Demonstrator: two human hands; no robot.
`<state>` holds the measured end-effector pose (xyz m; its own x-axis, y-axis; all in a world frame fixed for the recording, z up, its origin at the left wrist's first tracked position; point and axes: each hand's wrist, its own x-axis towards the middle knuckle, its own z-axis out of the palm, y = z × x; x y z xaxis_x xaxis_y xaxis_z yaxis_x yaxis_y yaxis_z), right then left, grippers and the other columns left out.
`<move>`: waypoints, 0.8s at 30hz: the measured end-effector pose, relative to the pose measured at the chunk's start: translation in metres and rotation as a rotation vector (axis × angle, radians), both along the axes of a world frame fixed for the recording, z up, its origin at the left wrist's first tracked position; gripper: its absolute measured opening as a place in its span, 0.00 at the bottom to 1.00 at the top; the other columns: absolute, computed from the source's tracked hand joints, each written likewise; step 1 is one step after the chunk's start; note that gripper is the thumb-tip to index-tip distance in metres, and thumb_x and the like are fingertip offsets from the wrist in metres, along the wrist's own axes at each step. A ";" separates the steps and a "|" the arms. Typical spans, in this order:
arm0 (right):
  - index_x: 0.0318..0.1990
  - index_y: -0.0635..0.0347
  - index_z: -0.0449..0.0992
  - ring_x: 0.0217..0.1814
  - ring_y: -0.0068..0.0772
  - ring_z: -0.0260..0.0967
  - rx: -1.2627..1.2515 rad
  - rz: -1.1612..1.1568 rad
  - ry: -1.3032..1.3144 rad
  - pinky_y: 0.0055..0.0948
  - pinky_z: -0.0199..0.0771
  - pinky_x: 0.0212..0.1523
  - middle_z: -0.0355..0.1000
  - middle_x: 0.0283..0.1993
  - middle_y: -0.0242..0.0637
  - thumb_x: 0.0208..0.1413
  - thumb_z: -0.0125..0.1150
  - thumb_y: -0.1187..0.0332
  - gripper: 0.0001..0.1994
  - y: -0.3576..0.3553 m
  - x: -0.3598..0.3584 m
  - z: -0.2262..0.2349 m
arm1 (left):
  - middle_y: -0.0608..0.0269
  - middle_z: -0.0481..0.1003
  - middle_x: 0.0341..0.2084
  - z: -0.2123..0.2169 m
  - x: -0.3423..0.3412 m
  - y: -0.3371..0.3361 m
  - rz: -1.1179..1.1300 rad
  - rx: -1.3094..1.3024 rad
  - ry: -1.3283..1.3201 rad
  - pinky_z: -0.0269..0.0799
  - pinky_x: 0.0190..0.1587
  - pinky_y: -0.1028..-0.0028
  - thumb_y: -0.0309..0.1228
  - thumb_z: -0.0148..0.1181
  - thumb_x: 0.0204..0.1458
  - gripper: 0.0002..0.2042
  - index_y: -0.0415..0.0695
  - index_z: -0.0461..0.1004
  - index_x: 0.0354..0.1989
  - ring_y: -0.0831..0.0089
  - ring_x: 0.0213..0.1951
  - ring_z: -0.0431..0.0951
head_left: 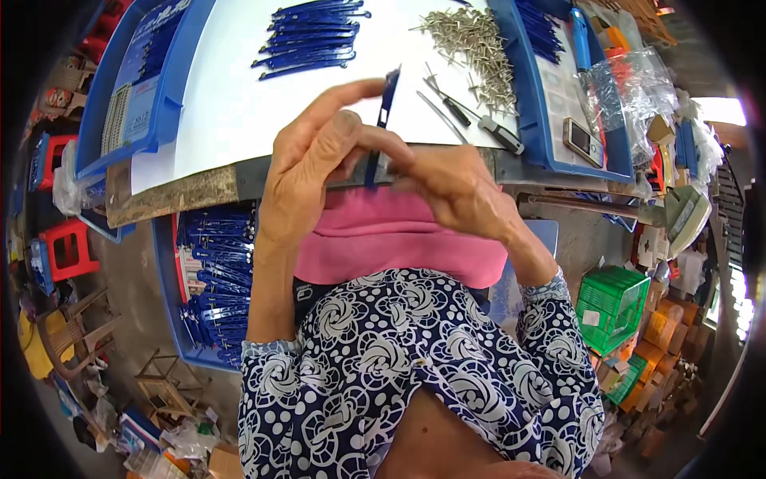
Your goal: Assembling small blue plastic components by hand at a workstation.
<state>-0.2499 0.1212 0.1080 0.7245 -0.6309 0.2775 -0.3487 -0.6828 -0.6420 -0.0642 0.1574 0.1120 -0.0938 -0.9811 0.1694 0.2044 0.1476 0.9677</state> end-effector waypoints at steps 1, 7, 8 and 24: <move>0.36 0.61 0.72 0.24 0.44 0.68 0.029 0.083 0.022 0.31 0.66 0.23 0.70 0.25 0.42 0.44 0.57 0.76 0.09 0.004 0.000 0.006 | 0.61 0.77 0.26 0.003 -0.002 0.000 0.034 -0.016 -0.010 0.46 0.20 0.88 0.40 0.40 0.59 0.23 0.35 0.59 0.55 0.89 0.17 0.53; 0.36 0.65 0.73 0.24 0.37 0.72 -0.191 -0.002 -0.143 0.27 0.68 0.22 0.72 0.28 0.41 0.42 0.60 0.77 0.10 0.000 -0.006 0.046 | 0.57 0.76 0.28 0.011 -0.003 0.010 -0.130 0.124 0.053 0.59 0.27 0.86 0.42 0.45 0.57 0.29 0.39 0.47 0.62 0.84 0.23 0.68; 0.37 0.63 0.73 0.24 0.36 0.72 -0.203 -0.075 -0.173 0.26 0.68 0.22 0.72 0.27 0.41 0.43 0.59 0.79 0.11 -0.006 -0.009 0.039 | 0.56 0.76 0.28 0.013 -0.003 0.012 -0.210 0.143 0.081 0.60 0.28 0.85 0.41 0.45 0.58 0.29 0.39 0.46 0.62 0.82 0.24 0.70; 0.36 0.60 0.71 0.24 0.42 0.69 -0.074 0.005 -0.130 0.31 0.67 0.22 0.70 0.26 0.41 0.43 0.60 0.75 0.10 0.004 -0.011 0.001 | 0.55 0.77 0.29 0.010 -0.010 -0.006 -0.011 -0.098 0.028 0.52 0.20 0.87 0.44 0.39 0.59 0.30 0.35 0.45 0.62 0.86 0.18 0.60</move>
<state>-0.2613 0.1255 0.1093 0.6825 -0.6018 0.4148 -0.2623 -0.7314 -0.6295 -0.0738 0.1517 0.1218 -0.0984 -0.9585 0.2677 0.2336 0.2392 0.9424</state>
